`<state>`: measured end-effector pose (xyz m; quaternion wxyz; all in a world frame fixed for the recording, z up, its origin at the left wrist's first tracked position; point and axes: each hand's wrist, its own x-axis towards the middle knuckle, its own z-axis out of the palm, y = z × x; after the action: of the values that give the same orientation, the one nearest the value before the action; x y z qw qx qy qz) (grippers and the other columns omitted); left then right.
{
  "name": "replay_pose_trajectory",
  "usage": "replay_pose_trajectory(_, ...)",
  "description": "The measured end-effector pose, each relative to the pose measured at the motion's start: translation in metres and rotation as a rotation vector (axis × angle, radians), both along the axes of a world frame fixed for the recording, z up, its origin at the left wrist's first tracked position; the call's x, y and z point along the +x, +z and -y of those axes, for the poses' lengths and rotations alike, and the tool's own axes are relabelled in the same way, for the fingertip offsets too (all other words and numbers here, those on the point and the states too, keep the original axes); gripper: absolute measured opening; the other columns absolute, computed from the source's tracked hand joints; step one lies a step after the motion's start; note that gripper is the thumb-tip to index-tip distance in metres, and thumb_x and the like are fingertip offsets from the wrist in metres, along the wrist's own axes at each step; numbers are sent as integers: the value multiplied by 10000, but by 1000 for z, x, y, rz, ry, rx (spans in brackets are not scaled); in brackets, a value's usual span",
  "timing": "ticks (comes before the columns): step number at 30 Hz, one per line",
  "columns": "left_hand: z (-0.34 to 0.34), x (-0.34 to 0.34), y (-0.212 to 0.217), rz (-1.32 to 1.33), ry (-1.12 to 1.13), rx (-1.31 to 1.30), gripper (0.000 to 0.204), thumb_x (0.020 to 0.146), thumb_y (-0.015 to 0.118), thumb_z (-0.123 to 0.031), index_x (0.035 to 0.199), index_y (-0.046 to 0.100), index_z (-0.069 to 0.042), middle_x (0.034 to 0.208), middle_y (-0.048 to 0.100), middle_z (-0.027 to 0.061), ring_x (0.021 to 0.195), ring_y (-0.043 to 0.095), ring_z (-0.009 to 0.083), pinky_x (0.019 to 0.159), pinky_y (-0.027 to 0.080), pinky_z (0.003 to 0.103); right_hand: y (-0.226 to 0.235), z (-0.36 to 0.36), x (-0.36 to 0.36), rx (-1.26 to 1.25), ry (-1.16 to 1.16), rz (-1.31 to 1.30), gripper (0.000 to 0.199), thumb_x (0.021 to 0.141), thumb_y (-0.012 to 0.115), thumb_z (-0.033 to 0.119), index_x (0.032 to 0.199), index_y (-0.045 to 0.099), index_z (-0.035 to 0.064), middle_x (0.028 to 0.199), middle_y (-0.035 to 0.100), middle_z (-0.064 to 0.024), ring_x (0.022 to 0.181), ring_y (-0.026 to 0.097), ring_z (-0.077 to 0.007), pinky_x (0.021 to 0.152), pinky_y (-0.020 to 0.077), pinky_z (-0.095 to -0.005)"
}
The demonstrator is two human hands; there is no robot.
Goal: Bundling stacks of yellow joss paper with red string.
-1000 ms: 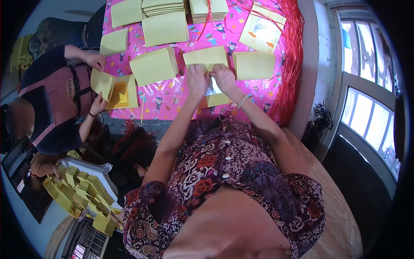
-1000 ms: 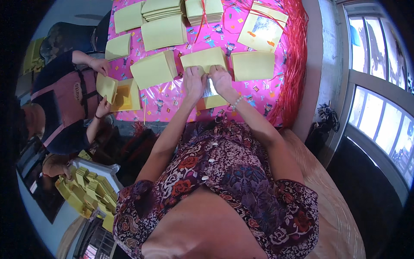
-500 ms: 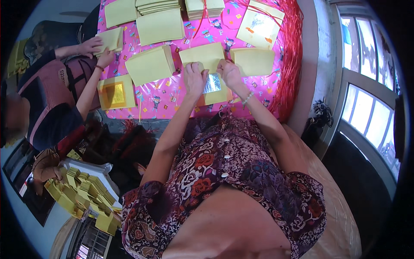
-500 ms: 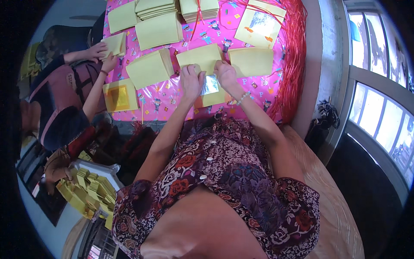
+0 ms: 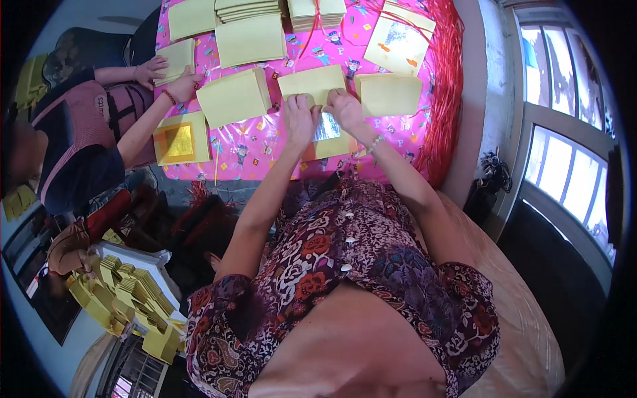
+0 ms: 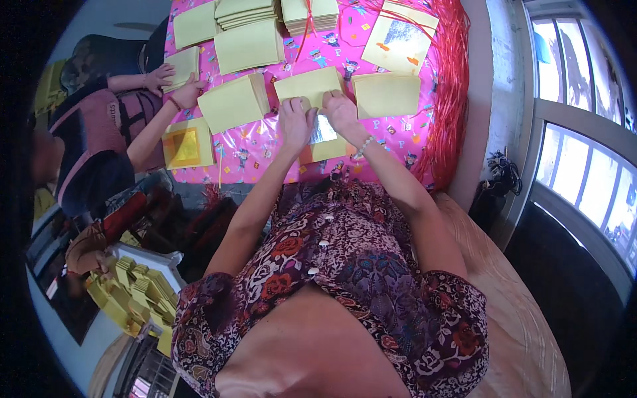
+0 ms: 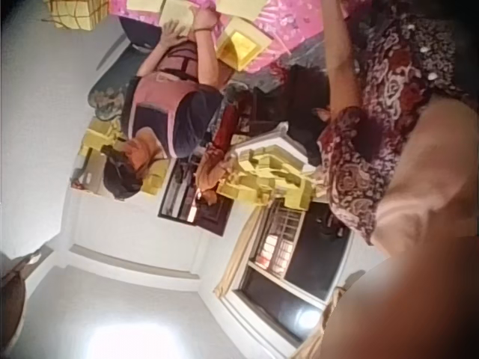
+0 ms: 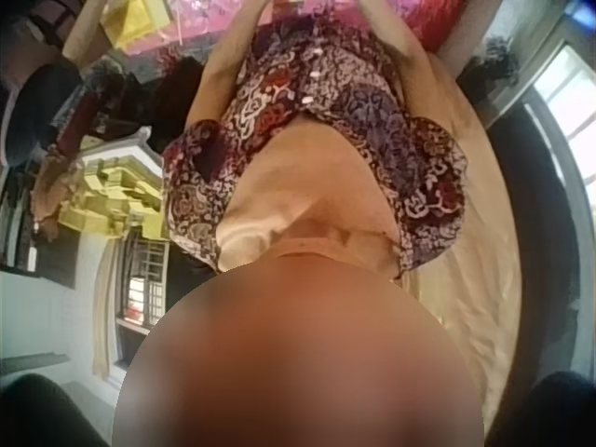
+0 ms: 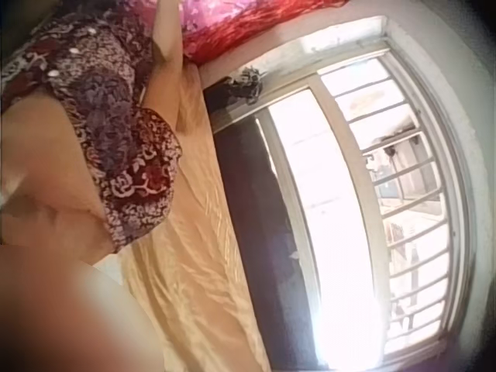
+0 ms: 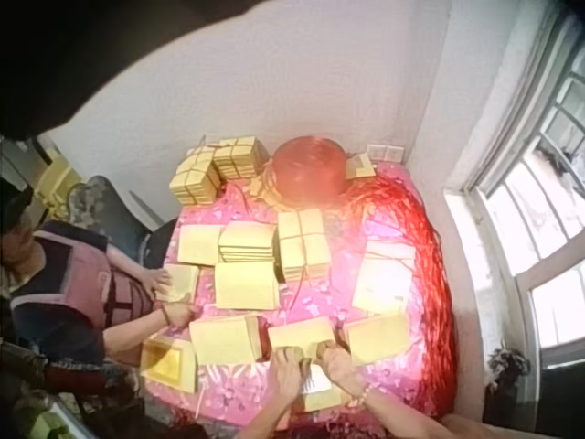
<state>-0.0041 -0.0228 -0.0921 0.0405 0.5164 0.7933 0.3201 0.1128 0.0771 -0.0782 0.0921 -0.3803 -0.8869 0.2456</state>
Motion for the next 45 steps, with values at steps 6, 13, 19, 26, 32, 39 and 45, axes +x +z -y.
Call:
replay_pose_trajectory(6,11,-24,3,181,-143,12,405,794,725,-151,1118,519,-22,1062,480,196,993,529,391,846,460,452,-8,-8,2,-72,25,-10,201,769,707,170,865,572,57,890,588,-130,860,610,-323,738,491,-422)
replay_pose_trajectory(13,20,-31,2,289,-137,-54,388,807,707,-119,1150,536,-60,1056,477,187,912,563,392,796,484,450,-11,-7,5,-58,39,-24,199,780,701,168,877,560,65,871,577,-117,849,610,-311,735,491,-415)
replay_pose_trajectory(19,28,-41,1,327,-134,-121,394,818,676,-81,1191,557,-124,1012,461,166,902,574,369,774,495,449,-9,-10,7,-115,60,54,256,778,697,241,931,583,70,950,596,-131,940,619,-312,795,511,-418)
replay_pose_trajectory(26,33,-40,-10,404,-142,-21,379,846,646,-64,1211,571,-133,965,447,143,822,556,324,729,491,421,-8,-5,5,-19,51,-10,312,770,743,293,880,552,72,883,577,-115,854,609,-310,727,495,-419)
replay_pose_trajectory(32,40,-51,-15,406,-242,55,384,852,636,-45,1224,596,-133,905,456,130,782,535,275,709,471,364,-13,-5,5,13,61,-38,325,762,751,297,864,533,78,863,566,-108,829,602,-310,705,486,-423)
replay_pose_trajectory(39,44,-50,-22,579,-179,26,382,858,619,-26,1222,638,-140,904,576,119,757,561,220,703,469,322,-17,0,6,54,40,-50,335,758,754,296,865,533,67,876,568,-111,824,606,-311,705,490,-424)
replay_pose_trajectory(45,43,-52,-23,585,-166,34,376,874,618,-53,1232,647,-164,955,624,137,783,596,224,732,480,310,-20,-5,7,74,81,-62,368,760,753,306,911,521,64,879,568,-117,840,614,-307,715,495,-414)
